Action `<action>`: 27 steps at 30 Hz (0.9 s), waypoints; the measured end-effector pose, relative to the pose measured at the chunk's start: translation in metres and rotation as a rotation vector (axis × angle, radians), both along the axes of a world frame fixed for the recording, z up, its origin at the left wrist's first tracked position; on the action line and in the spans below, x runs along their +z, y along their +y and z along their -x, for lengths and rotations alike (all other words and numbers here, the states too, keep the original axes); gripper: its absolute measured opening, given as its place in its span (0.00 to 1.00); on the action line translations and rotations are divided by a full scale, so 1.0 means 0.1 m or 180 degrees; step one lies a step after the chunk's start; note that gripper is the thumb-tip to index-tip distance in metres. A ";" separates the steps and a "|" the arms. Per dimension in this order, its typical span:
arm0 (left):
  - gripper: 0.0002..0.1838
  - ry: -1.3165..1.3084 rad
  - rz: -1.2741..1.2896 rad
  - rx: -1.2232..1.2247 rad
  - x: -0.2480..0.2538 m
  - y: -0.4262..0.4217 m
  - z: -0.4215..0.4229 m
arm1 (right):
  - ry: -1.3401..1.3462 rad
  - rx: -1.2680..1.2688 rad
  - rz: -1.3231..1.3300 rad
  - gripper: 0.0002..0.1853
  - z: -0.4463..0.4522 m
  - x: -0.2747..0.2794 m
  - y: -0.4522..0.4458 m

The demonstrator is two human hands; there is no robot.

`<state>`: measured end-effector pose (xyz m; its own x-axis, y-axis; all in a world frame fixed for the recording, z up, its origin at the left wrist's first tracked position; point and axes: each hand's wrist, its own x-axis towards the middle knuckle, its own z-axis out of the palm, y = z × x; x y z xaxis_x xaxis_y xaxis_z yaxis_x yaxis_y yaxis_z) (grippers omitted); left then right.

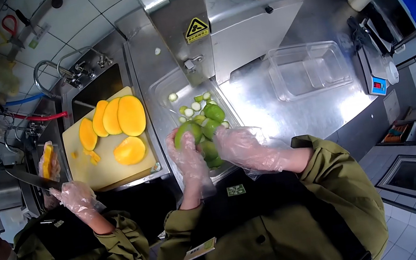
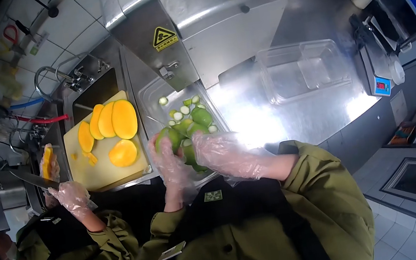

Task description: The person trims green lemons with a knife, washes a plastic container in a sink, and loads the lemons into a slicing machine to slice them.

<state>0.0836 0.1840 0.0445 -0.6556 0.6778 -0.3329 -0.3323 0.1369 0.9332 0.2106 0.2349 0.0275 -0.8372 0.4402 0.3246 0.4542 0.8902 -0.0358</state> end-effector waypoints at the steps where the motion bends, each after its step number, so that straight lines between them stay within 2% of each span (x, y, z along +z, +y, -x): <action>1: 0.14 -0.0163 -0.0003 0.0089 0.03 0.01 0.01 | 0.0051 -0.0025 -0.0092 0.05 0.04 0.06 0.00; 3: 0.14 -0.0505 -0.0020 0.0287 0.13 0.03 0.01 | 0.0080 -0.0160 0.0550 0.05 0.10 0.01 0.00; 4: 0.13 -0.0419 0.0002 0.0258 0.13 0.03 0.02 | 0.0099 -0.0228 0.0863 0.05 0.12 0.00 0.02; 6: 0.13 -0.0244 0.0046 0.0205 0.14 0.02 0.04 | 0.0242 -0.0105 0.0771 0.05 0.13 0.04 0.05; 9: 0.13 0.2427 -0.0368 -0.0216 -0.07 -0.01 0.00 | 0.0292 0.0130 0.0391 0.06 0.18 -0.03 0.18; 10: 0.15 0.2189 -0.0304 -0.0194 -0.08 0.00 -0.03 | 0.0285 0.0224 0.0229 0.07 0.20 -0.06 0.21; 13: 0.17 -0.0181 0.0231 -0.0056 0.04 0.01 0.04 | 0.0294 -0.0205 0.1236 0.08 0.27 -0.01 0.19; 16: 0.17 -0.0493 0.0327 -0.0212 0.01 -0.01 0.10 | 0.0195 -0.0380 0.1837 0.09 0.27 0.07 0.20; 17: 0.16 -0.0626 0.0341 -0.0270 0.04 0.00 0.13 | 0.0184 -0.0361 0.1637 0.10 0.29 0.07 0.22; 19: 0.16 0.1925 0.0320 -0.1097 -0.06 -0.06 0.22 | 0.0140 -0.0328 0.1256 0.10 0.31 0.03 0.25; 20: 0.16 0.3213 0.0291 -0.1493 -0.10 -0.10 0.25 | 0.0406 -0.0254 0.1466 0.10 0.31 -0.15 0.35; 21: 0.16 0.2960 0.0443 -0.1429 -0.07 -0.14 0.25 | 0.0668 -0.0171 0.1693 0.10 0.31 -0.24 0.41; 22: 0.17 0.2706 0.0551 -0.1318 -0.02 -0.12 0.23 | 0.0703 0.0169 0.1133 0.10 0.30 -0.30 0.38; 23: 0.17 0.2335 0.0526 -0.1127 0.00 -0.09 0.23 | 0.0464 0.0036 0.1149 0.10 0.26 -0.36 0.40; 25: 0.19 0.1609 0.0420 -0.0676 0.06 -0.03 0.23 | 0.0018 -0.0285 0.1224 0.10 0.23 -0.09 0.38; 26: 0.19 0.0921 0.0323 -0.0371 0.10 0.02 0.24 | 0.0170 -0.0436 0.1342 0.12 0.18 -0.12 0.40; 27: 0.20 0.0228 0.0234 -0.0051 0.13 0.05 0.24 | 0.0184 -0.0682 0.2190 0.13 0.11 -0.05 0.44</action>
<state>0.0591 0.1895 0.0571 -0.6687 0.6640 -0.3346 -0.2622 0.2105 0.9418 0.1997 0.2793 0.0223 -0.6994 0.7133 -0.0441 0.5967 0.5489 -0.5854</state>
